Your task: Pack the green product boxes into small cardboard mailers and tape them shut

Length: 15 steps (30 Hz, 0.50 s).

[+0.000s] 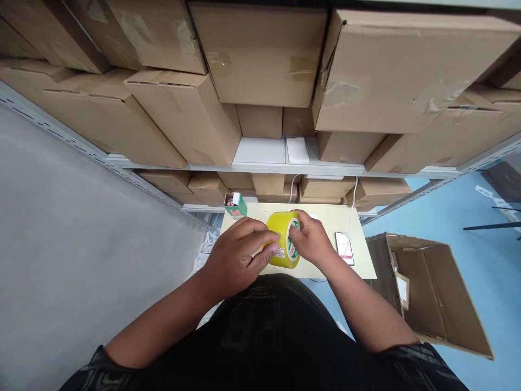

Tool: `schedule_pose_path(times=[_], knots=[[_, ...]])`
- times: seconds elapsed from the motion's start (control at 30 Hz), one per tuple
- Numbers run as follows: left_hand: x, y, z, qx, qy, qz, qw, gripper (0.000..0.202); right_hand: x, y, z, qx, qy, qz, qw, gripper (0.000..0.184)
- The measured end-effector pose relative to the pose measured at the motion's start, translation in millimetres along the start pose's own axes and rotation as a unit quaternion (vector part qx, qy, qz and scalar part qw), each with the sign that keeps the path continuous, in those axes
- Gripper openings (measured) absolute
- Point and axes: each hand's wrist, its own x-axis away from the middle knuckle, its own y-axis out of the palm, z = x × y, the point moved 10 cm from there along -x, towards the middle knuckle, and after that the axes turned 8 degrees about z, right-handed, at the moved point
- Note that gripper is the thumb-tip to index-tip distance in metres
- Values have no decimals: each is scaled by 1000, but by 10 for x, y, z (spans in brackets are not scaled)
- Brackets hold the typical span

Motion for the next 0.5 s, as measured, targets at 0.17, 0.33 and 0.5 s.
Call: schedule_pose_path(times=[0.17, 0.33, 0.5], knots=[[6, 112, 103, -134, 106, -93, 981, 23, -3, -51, -18, 92, 2, -12, 996, 32], [11, 168, 193, -224, 177, -127, 950, 23, 3, -63, -33, 170, -7, -22, 985, 25], [3, 250, 203, -249, 216, -122, 936, 21, 26, -22, 45, 213, 6, -53, 976, 15]])
